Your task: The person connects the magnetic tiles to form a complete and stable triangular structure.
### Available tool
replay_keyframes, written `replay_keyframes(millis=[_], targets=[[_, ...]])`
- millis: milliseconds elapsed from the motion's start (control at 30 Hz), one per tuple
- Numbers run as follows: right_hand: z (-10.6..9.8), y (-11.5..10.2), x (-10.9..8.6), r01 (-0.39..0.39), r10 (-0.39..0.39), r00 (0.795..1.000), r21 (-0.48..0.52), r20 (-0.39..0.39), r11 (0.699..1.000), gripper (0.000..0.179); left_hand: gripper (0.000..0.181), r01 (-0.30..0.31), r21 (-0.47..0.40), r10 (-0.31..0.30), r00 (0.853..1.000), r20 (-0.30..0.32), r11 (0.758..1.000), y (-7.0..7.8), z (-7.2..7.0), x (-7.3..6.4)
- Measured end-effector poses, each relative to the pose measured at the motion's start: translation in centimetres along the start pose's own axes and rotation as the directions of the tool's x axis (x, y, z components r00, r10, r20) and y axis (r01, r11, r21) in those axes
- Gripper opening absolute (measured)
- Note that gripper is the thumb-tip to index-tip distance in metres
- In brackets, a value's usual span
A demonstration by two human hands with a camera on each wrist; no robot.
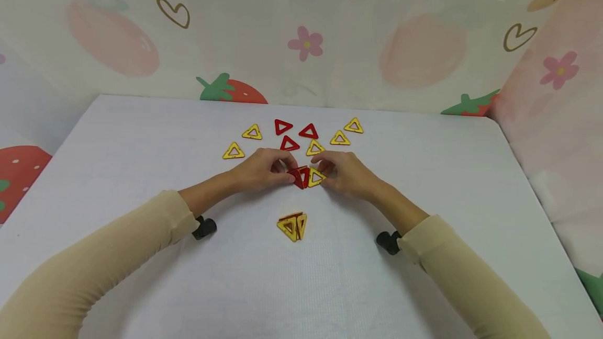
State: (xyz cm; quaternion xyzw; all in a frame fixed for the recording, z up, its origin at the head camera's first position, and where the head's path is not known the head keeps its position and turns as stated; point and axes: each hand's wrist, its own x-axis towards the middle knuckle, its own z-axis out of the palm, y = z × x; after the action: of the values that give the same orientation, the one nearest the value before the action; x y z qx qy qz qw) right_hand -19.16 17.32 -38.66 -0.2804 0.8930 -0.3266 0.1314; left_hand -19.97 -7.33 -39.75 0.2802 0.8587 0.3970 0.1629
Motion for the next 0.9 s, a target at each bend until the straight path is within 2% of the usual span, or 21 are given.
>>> replay_keyframes(millis=[700, 900], targets=[[0.07, -0.58, -0.06, -0.059, 0.061, 0.998, 0.073, -0.02, 0.996, 0.053, 0.021, -0.008, 0.008, 0.008, 1.0, -0.001, 1.0, -0.1, 0.01, 0.08], [-0.19, -0.59, -0.03, -0.05, 0.053, 0.998, 0.102, -0.029, 0.994, 0.054, 0.021, -0.009, 0.004, 0.009, 1.0, -0.003, 1.0, 0.03, -0.03, 0.06]])
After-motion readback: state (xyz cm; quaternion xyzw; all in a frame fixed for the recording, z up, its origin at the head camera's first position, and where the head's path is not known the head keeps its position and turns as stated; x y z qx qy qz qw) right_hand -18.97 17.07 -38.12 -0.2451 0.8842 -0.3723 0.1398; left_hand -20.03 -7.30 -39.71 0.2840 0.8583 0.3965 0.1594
